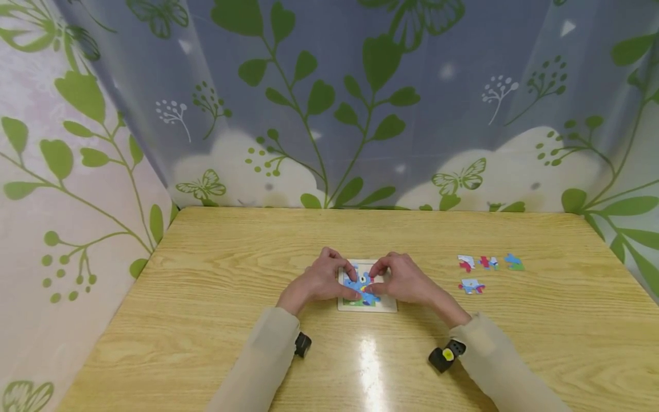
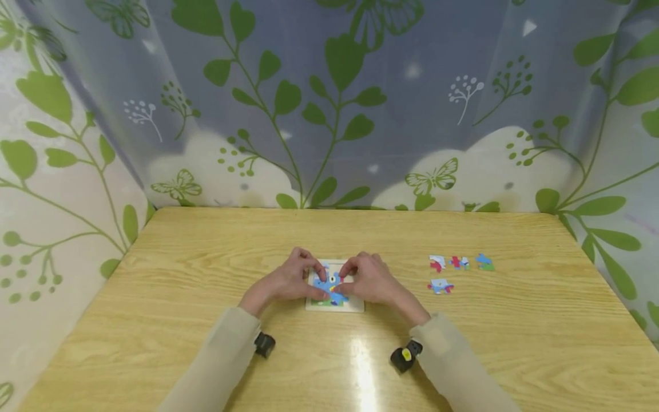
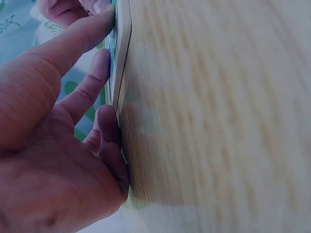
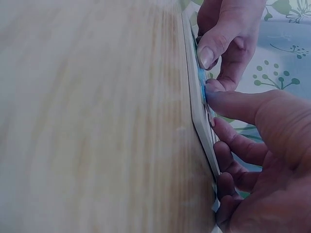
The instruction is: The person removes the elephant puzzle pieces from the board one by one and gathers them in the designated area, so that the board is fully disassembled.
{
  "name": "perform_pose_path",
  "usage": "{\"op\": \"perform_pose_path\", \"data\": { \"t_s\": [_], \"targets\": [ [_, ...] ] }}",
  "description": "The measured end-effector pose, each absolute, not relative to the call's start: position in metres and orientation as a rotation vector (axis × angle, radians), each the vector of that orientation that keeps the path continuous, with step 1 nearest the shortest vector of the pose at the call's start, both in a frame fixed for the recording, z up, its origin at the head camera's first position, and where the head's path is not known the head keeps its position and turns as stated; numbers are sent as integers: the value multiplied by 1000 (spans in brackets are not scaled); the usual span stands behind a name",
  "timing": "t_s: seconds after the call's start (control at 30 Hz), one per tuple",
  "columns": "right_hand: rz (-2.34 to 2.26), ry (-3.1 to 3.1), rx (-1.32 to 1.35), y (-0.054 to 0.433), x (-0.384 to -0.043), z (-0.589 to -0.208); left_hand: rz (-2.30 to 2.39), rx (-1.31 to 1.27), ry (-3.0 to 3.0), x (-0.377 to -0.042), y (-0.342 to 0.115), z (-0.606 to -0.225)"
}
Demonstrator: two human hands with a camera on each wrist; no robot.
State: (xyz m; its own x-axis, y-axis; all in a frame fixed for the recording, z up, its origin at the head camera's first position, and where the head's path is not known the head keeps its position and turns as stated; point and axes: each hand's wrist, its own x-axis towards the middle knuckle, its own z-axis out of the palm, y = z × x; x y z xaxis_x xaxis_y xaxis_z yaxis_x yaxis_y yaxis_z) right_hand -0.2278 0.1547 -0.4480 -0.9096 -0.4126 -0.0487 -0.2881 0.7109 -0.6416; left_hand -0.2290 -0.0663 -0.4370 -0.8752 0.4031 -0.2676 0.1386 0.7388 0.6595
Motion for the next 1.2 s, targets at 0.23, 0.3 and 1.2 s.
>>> {"op": "perform_pose_path", "data": {
  "t_s": [0.23,0.3,1.2],
  "targets": [
    [-1003,2700,-517,152,-228,-447,929,398,2538,-229,-67,-437],
    [-1011,2695,-510,152,-228,-447,931,395,2538,-229,-66,-437],
    [-1404,2460,-405,165,-221,-447,872,401,2548,-230,-65,-436]
  ]
}}
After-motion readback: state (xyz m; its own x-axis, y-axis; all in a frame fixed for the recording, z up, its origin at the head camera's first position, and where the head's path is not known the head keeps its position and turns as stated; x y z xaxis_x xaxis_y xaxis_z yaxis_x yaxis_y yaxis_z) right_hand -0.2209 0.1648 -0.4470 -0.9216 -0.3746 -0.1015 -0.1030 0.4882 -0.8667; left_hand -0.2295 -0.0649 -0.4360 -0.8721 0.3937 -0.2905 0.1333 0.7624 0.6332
